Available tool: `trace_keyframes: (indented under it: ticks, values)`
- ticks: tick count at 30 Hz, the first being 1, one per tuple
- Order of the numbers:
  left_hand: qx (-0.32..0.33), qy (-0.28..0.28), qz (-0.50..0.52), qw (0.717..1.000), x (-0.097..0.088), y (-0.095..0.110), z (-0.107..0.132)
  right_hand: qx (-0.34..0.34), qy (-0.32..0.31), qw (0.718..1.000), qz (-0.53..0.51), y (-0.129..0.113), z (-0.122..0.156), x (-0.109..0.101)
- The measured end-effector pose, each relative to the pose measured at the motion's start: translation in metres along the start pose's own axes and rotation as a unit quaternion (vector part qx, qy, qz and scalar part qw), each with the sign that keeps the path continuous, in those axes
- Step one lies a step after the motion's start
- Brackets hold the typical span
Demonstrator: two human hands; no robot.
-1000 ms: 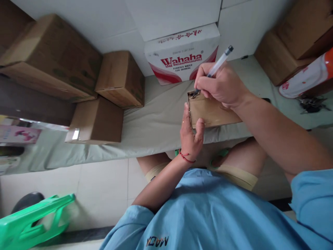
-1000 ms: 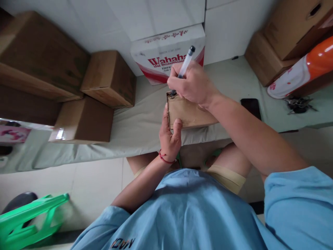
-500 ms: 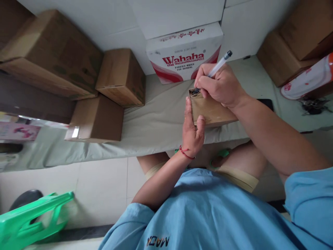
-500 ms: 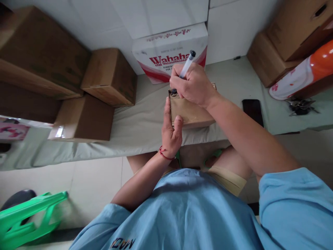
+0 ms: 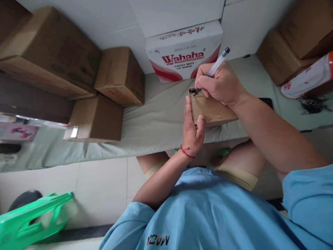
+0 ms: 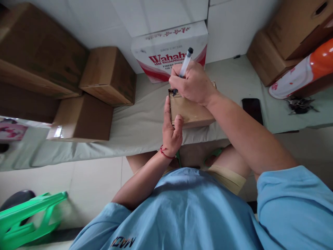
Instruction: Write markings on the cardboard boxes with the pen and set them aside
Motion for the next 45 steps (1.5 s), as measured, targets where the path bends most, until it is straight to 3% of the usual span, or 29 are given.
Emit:
trace_keyframes:
  ticks: [4, 12, 21, 27, 36, 45]
  values:
    - [0.007, 0.002, 0.005, 1.0, 0.0, 0.001, 0.001, -0.011, 0.018, 1.0, 0.004, -0.002, 0.002, -0.004]
    - [0.017, 0.006, 0.007, 1.0, -0.001, -0.001, 0.002, -0.024, -0.01, 0.999, 0.029, -0.003, 0.003, 0.002]
    - [0.017, 0.004, 0.013, 1.0, -0.001, -0.001, 0.002, -0.028, 0.034, 0.998, 0.043, -0.006, 0.002, -0.007]
    - [0.014, 0.006, 0.019, 1.0, -0.001, -0.002, 0.003, -0.009, -0.001, 0.999, 0.035, -0.001, 0.003, 0.0]
    - [0.033, 0.007, 0.001, 0.999, -0.001, 0.001, 0.003, 0.021, 0.046, 0.996, 0.078, -0.003, 0.008, -0.012]
    - [0.033, 0.0, 0.001, 0.999, 0.0, 0.001, 0.004, -0.009, 0.129, 0.988, 0.083, -0.008, 0.01, -0.026]
Point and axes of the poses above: each hand's wrist, its own z-axis away from the middle knuckle, its own x-axis out of the palm, y = z × x, the point moved 10 cm from there along -z, towards the middle knuckle, and after that the axes turned 9 degrees about z, right-handed, at the moved point
